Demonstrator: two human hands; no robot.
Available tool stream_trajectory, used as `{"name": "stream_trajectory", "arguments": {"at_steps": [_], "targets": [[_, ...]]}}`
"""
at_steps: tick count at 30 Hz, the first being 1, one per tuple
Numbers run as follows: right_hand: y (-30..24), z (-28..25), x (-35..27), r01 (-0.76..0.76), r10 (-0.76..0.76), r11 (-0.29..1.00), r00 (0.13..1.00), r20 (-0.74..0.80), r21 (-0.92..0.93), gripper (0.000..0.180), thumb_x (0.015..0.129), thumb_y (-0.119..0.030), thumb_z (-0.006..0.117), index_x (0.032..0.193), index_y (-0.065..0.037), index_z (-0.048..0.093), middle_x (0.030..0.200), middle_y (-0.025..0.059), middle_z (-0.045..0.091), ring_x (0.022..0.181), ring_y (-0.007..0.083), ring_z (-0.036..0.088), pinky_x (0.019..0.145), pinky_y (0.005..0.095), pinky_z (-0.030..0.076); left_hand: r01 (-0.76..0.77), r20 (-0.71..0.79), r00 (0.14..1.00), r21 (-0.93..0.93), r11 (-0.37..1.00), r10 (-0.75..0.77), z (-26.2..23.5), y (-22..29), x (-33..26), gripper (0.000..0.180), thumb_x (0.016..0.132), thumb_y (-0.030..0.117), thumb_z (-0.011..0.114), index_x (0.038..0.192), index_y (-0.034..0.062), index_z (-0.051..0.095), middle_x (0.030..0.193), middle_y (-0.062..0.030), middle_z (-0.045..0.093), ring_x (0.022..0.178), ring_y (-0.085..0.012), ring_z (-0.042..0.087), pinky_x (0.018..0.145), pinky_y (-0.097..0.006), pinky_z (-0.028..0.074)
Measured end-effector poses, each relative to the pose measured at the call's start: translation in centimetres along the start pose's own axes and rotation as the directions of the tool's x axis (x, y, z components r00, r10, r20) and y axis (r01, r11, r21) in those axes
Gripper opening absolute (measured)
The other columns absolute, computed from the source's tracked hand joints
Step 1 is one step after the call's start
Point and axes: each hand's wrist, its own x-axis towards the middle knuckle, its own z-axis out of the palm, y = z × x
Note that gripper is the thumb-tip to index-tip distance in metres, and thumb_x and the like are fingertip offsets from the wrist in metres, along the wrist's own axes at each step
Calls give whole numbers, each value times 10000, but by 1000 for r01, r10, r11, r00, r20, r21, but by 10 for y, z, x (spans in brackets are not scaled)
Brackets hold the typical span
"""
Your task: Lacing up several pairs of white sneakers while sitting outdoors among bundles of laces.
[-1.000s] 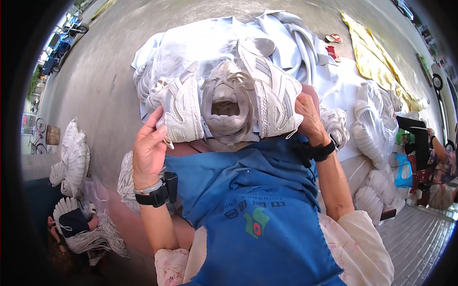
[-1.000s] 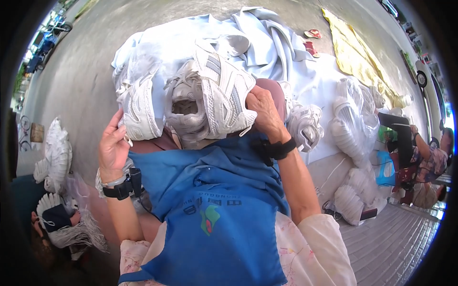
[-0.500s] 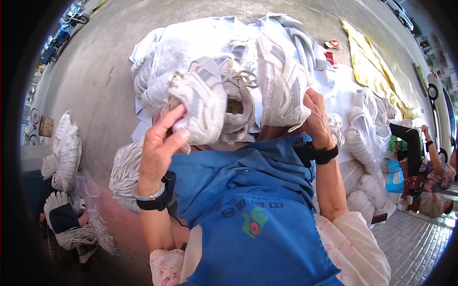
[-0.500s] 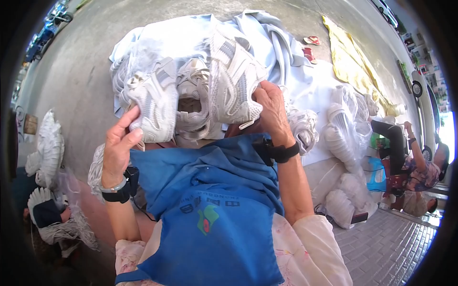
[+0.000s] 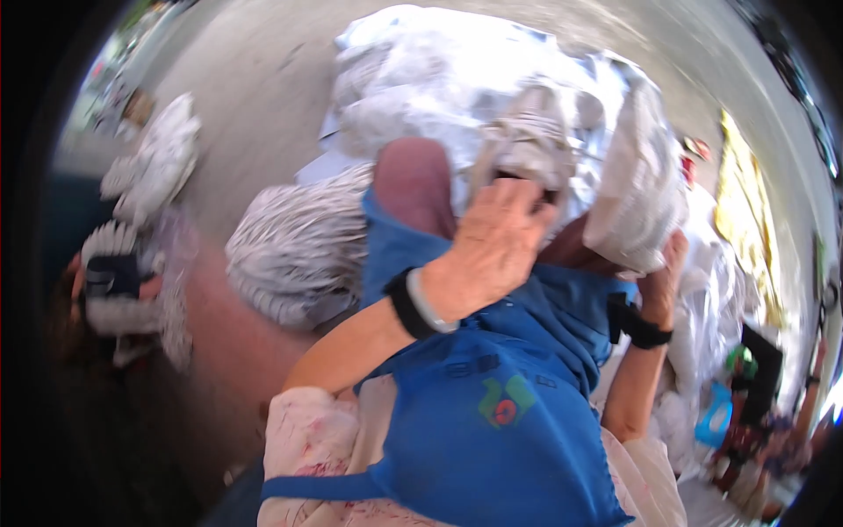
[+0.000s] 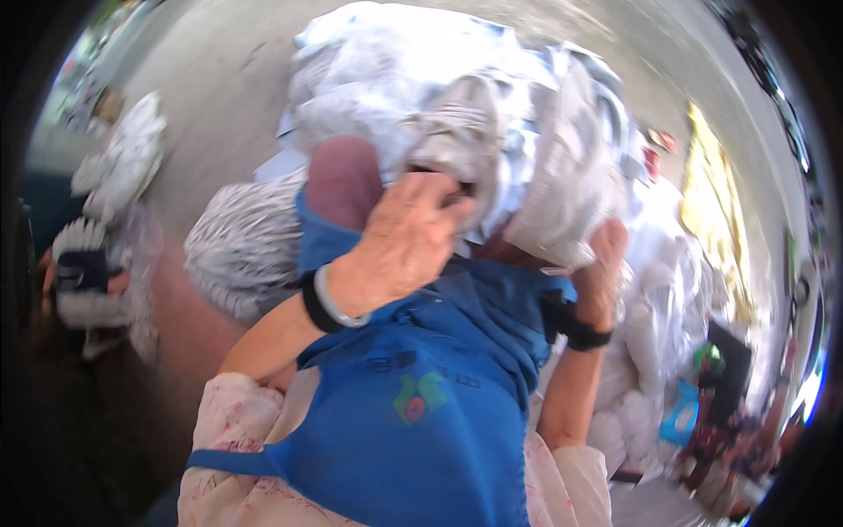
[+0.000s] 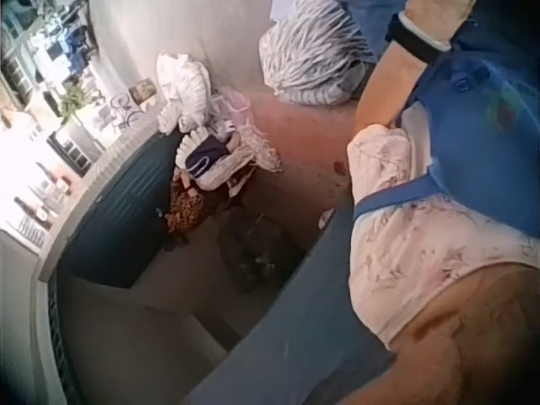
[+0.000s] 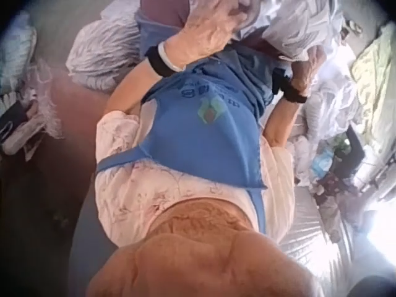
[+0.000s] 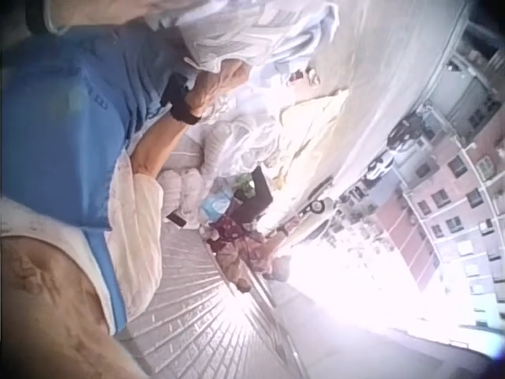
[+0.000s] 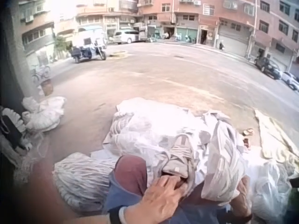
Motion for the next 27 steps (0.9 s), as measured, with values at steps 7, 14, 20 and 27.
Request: {"name": "stream_trajectory", "arguments": {"at_steps": [7, 14, 20, 27], "targets": [[8, -12, 14, 379, -259, 781, 920, 295, -497, 356, 836, -184, 603, 1126, 21, 603, 1043, 173, 642, 937, 337, 598, 822, 406, 452, 5, -86, 996, 140, 990, 7, 14, 7, -18, 193, 787, 203, 507, 843, 66, 631, 897, -102, 550, 934, -257, 486, 815, -410, 355], [-51, 31, -2, 23, 105, 897, 959, 262, -442, 388, 994, -253, 397, 1255, 10, 513, 923, 89, 625, 803, 175, 571, 688, 286, 468, 109, -224, 969, 27, 994, -101, 29, 5, -32, 177, 747, 177, 551, 839, 32, 593, 919, -138, 550, 898, -286, 508, 783, -377, 396], [-65, 45, 3, 204, 25, 711, 949, 315, -673, 416, 999, -257, 397, 1273, 35, 507, 1044, 141, 605, 826, 202, 575, 667, 282, 474, 211, -51, 913, -790, 575, -405, 18, -8, -46, 434, 661, -13, 591, 1067, -51, 442, 932, -224, 551, 884, -403, 538, 815, -429, 451], [-67, 74, 5, 272, -29, 587, 948, 316, -762, 416, 1019, -273, 382, 1376, -73, 457, 1312, 181, 514, 1066, 272, 578, 827, 350, 526, 190, -372, 825, -525, 829, -425, -5, -11, -50, 657, 730, 122, 718, 1266, -27, 370, 1144, -244, 429, 942, -394, 528, 842, -414, 454]]}}
